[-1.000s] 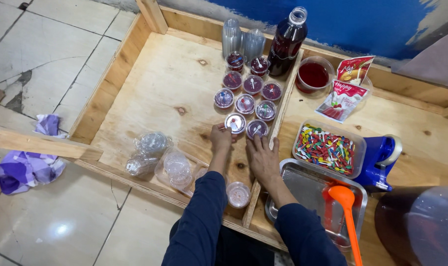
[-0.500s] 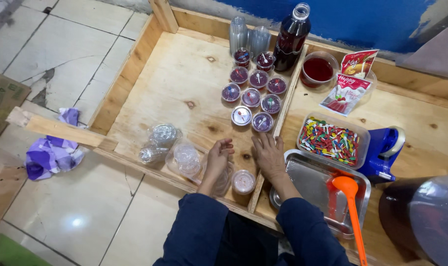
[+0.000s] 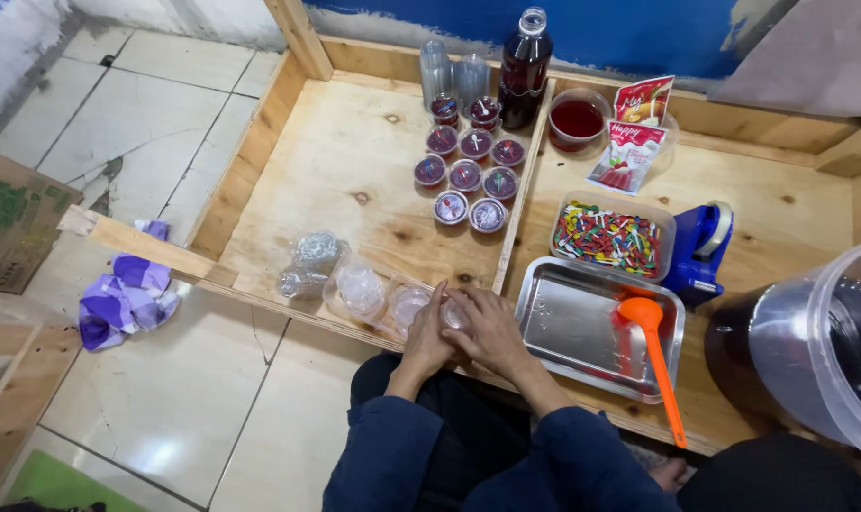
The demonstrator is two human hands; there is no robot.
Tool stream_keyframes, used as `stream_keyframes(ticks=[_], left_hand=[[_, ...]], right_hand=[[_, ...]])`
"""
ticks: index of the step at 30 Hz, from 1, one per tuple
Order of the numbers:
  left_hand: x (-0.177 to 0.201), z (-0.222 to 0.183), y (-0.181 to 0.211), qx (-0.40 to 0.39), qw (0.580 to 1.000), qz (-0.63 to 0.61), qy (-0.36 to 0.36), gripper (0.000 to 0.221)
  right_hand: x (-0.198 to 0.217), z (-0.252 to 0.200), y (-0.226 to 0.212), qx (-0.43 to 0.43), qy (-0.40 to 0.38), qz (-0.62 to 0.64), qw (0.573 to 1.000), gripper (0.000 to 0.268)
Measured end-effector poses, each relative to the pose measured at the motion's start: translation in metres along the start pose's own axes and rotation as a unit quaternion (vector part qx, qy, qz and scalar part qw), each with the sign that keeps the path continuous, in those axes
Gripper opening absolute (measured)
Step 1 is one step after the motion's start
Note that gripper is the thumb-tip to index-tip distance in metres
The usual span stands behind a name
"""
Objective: The person places items into small plastic cups, uses a ladle to fill a cup with liquid from a bucket, and arranges the filled cups on a wooden surface.
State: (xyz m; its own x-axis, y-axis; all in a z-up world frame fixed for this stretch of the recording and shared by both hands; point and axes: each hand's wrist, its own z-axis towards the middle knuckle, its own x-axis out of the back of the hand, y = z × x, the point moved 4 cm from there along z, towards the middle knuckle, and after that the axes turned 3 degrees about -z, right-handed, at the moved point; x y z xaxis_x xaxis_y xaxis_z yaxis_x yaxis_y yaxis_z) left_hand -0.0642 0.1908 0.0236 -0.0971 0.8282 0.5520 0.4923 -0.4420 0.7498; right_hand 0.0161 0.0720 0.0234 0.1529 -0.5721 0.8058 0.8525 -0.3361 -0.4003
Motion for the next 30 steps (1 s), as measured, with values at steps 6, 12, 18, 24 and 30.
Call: stream_keyframes(ticks=[6, 12, 18, 24, 30], left_hand=[[-0.009, 0.009, -0.015, -0.046, 0.997, -0.007, 0.063, 0.11], [-0.005, -0.001, -0.012, -0.058, 0.996, -0.029, 0.066, 0.117], [-0.01, 0.005, -0.02, -0.081, 0.989, 0.054, 0.113, 0.12], [0.004, -0.017, -0.01, -0.165, 0.946, 0.085, 0.266, 0.096], [-0.033, -0.04, 0.034, -0.249, 0.885, 0.107, 0.38, 0.082]], right_hand=[[-0.012, 0.001, -0.003, 0.043, -0.002, 0.004, 0.999, 0.068], [0.002, -0.008, -0.001, 0.063, 0.035, 0.037, 0.997, 0.071], [0.042, -0.011, 0.006, -0.028, 0.105, 0.122, 0.987, 0.06], [0.104, -0.038, 0.043, -0.223, 0.112, 0.254, 0.935, 0.06], [0.14, -0.093, 0.106, -0.374, 0.154, 0.438, 0.803, 0.054]])
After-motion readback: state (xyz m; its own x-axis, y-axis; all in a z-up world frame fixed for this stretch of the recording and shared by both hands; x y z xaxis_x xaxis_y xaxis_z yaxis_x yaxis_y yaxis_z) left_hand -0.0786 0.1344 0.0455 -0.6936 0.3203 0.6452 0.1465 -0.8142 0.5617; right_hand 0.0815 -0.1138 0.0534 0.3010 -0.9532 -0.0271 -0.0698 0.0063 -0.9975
